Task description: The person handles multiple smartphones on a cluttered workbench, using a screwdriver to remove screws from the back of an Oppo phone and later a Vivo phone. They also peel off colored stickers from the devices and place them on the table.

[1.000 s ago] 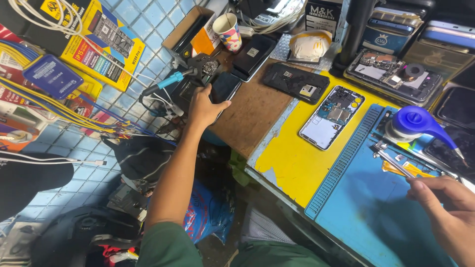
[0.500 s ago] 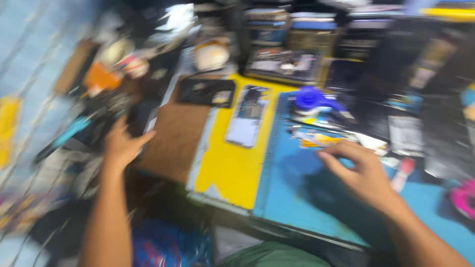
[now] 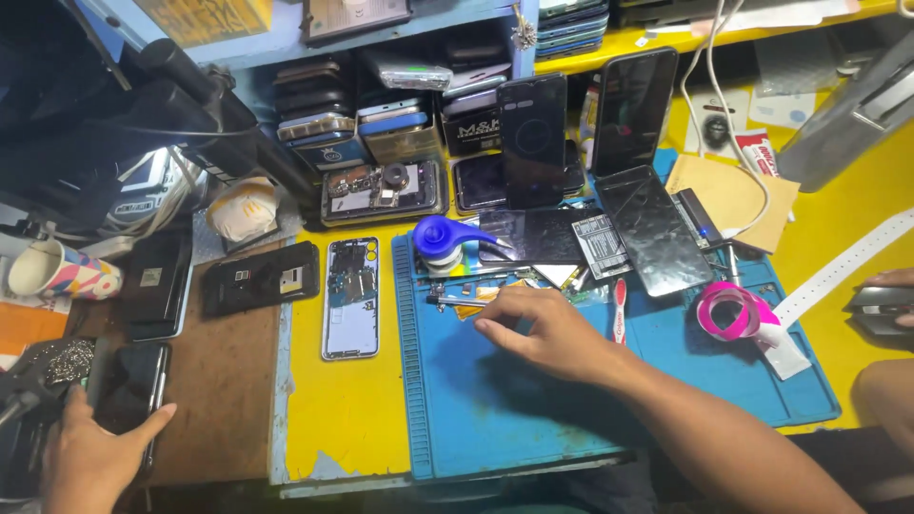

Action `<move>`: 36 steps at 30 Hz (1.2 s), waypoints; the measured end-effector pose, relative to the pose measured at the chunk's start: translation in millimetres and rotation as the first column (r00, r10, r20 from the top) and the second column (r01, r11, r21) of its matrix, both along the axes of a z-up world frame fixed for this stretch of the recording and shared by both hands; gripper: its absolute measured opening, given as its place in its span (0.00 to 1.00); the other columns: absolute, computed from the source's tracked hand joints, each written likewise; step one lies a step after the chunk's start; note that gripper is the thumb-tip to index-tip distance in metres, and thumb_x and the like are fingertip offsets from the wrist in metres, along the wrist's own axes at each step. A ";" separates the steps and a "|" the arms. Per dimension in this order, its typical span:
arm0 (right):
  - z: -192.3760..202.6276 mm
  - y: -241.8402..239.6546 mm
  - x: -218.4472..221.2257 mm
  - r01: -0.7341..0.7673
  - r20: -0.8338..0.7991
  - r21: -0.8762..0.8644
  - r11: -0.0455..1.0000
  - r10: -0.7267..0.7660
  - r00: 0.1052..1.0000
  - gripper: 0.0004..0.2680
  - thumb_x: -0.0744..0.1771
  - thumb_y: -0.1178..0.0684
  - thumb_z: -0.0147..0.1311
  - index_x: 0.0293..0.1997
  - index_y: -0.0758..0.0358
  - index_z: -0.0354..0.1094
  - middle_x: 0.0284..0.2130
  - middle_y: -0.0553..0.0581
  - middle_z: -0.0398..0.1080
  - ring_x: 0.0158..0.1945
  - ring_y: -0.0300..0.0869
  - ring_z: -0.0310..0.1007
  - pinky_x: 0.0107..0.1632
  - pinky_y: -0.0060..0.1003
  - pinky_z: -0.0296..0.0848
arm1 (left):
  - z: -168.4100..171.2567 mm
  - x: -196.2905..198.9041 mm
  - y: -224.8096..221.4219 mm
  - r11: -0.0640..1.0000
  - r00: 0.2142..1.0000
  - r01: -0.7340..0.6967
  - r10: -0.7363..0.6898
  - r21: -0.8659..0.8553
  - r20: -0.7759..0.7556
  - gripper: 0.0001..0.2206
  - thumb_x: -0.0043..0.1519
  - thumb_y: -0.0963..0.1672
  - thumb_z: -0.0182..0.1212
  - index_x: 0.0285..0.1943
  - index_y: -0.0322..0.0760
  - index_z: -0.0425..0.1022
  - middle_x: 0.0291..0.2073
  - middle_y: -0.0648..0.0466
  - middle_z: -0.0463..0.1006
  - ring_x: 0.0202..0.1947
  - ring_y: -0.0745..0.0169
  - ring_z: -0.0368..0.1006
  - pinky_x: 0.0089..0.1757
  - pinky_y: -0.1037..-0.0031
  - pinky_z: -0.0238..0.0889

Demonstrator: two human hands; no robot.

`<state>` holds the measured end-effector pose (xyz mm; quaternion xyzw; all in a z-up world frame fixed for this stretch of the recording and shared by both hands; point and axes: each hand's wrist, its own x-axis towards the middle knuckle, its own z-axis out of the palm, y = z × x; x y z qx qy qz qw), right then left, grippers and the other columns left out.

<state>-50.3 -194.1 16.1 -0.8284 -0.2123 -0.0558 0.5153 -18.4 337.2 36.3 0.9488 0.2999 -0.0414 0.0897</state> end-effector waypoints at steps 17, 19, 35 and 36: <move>7.4 -1.9 -1.9 0.073 0.102 0.119 0.990 -0.086 0.991 0.05 0.68 0.55 0.59 0.35 0.62 0.79 0.18 0.58 0.72 0.22 0.47 0.73 0.31 0.42 0.74 | 33.1 31.2 -321.3 0.124 -0.252 0.902 -0.623 0.412 0.740 0.22 0.61 0.45 0.69 0.15 0.46 0.62 0.11 0.62 0.58 0.12 0.66 0.60 0.19 0.82 0.56; 2.0 -5.2 0.5 0.098 0.107 0.108 0.989 -0.110 0.988 0.05 0.68 0.55 0.59 0.35 0.61 0.78 0.18 0.57 0.72 0.23 0.46 0.73 0.31 0.41 0.74 | 5.7 36.5 -333.9 0.126 -0.231 0.923 -0.575 0.363 0.785 0.23 0.61 0.45 0.69 0.14 0.46 0.60 0.10 0.62 0.57 0.11 0.65 0.60 0.18 0.81 0.56; 47.8 -26.7 -1.6 0.434 0.479 0.023 0.900 -0.391 0.786 0.06 0.64 0.65 0.64 0.42 0.65 0.79 0.28 0.56 0.76 0.28 0.48 0.75 0.35 0.39 0.73 | -20.6 49.6 -322.1 0.173 -0.160 0.946 -0.487 0.274 0.859 0.21 0.60 0.41 0.67 0.15 0.43 0.60 0.09 0.58 0.56 0.09 0.62 0.60 0.16 0.80 0.56; 62.5 -39.3 6.3 0.427 0.472 0.006 0.904 -0.379 0.796 0.06 0.64 0.65 0.64 0.42 0.65 0.79 0.28 0.56 0.76 0.28 0.48 0.75 0.35 0.39 0.73 | -21.6 49.2 -318.2 0.183 -0.143 0.949 -0.478 0.258 0.867 0.21 0.60 0.41 0.67 0.15 0.43 0.60 0.09 0.58 0.56 0.09 0.62 0.60 0.16 0.80 0.56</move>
